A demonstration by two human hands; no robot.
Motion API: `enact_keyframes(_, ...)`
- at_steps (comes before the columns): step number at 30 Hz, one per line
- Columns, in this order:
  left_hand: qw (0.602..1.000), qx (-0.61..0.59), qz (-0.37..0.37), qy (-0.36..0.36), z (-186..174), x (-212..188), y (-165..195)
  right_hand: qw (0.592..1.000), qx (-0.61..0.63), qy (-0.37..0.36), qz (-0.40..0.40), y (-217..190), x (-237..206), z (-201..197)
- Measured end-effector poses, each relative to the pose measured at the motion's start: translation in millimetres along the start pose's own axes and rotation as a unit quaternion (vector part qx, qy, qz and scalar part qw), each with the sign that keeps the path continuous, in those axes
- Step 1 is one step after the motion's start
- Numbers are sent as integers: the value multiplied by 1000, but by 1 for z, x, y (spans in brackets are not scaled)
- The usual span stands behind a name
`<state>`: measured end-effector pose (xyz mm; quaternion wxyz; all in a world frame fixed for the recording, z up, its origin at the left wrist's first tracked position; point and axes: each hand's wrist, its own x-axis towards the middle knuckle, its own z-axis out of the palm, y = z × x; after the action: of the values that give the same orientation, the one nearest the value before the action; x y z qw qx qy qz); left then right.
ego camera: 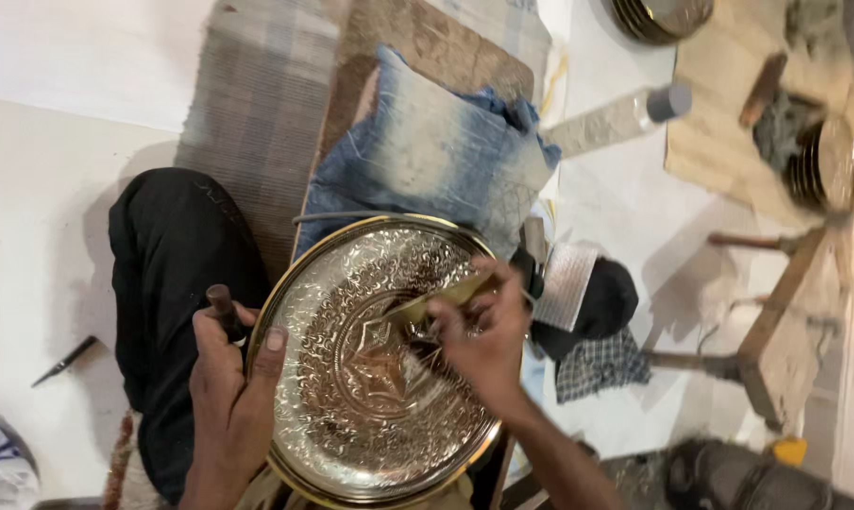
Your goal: The person uses a chisel and wooden mallet to emboss a decorative pattern into a large metal plate. They repeatedly strike the chisel to create intricate designs and briefly wipe the surface with a cloth.
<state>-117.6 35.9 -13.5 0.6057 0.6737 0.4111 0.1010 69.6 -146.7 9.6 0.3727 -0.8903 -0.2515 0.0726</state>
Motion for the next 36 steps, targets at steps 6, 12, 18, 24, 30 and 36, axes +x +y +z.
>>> enact_keyframes(6, 998, -4, -61, -26, -1, 0, 2, 990, 132, -50, 29, -11, 2, -2)
enact_keyframes(12, 999, -16, -19, -22, 1, 3, 3, 999, 4, -41, 3, -7, -2, 7)
enact_keyframes(18, 1000, -21, 4, -16, 1, 5, 4, 980, 190, -53, -4, 3, 1, 15)
enact_keyframes(24, 999, -43, 16, -24, 1, 6, 6, 985, 171, -12, -17, 2, 3, 19)
enact_keyframes(30, 999, -30, -1, -34, -2, 8, 9, 971, 236, 23, 39, -29, 15, 15)
enact_keyframes(36, 996, -56, 59, -32, -1, 6, 7, 991, 127, 2, 28, -35, 15, 23)
